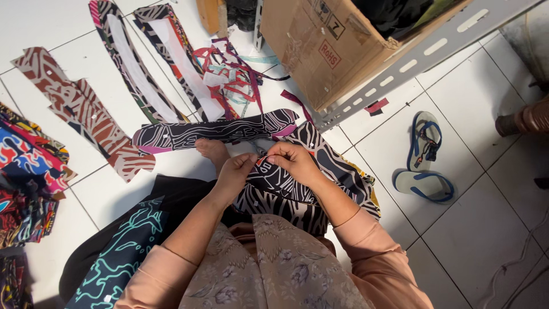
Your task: The person sits on the floor and folds multiple long strips of patterned fabric by hand. They pick up each strip, fold it into a smaller bundle, and place it in a growing pile on the floor.
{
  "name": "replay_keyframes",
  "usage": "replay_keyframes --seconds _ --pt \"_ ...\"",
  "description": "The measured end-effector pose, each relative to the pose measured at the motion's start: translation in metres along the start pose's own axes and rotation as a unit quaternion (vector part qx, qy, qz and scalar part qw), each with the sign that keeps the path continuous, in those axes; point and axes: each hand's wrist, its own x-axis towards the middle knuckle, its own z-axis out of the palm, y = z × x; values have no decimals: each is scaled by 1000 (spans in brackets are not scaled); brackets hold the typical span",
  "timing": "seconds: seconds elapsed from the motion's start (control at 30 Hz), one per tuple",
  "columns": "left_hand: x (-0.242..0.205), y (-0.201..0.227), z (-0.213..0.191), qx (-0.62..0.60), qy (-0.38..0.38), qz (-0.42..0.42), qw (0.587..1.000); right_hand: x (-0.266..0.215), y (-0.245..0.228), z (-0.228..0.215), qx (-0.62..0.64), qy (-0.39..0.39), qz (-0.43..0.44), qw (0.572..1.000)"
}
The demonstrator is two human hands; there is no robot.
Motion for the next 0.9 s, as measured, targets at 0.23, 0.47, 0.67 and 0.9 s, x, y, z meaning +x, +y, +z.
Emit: replay_keyframes --seconds 0.23,0.47,0.67,0.9 --pt "-7 61 38 201 -5 143 969 -13 -18 -22 75 -12 11 997" --pt "-54 182 96 361 -15 287 887 -83 -16 -119 -17 -24 57 998" --pt "-107 218 39 395 103 262 875 -97 16 -114 -28 -31 55 998" --pt "-144 167 -89 232 218 173 932 -107 61 -151 61 -101 106 987"
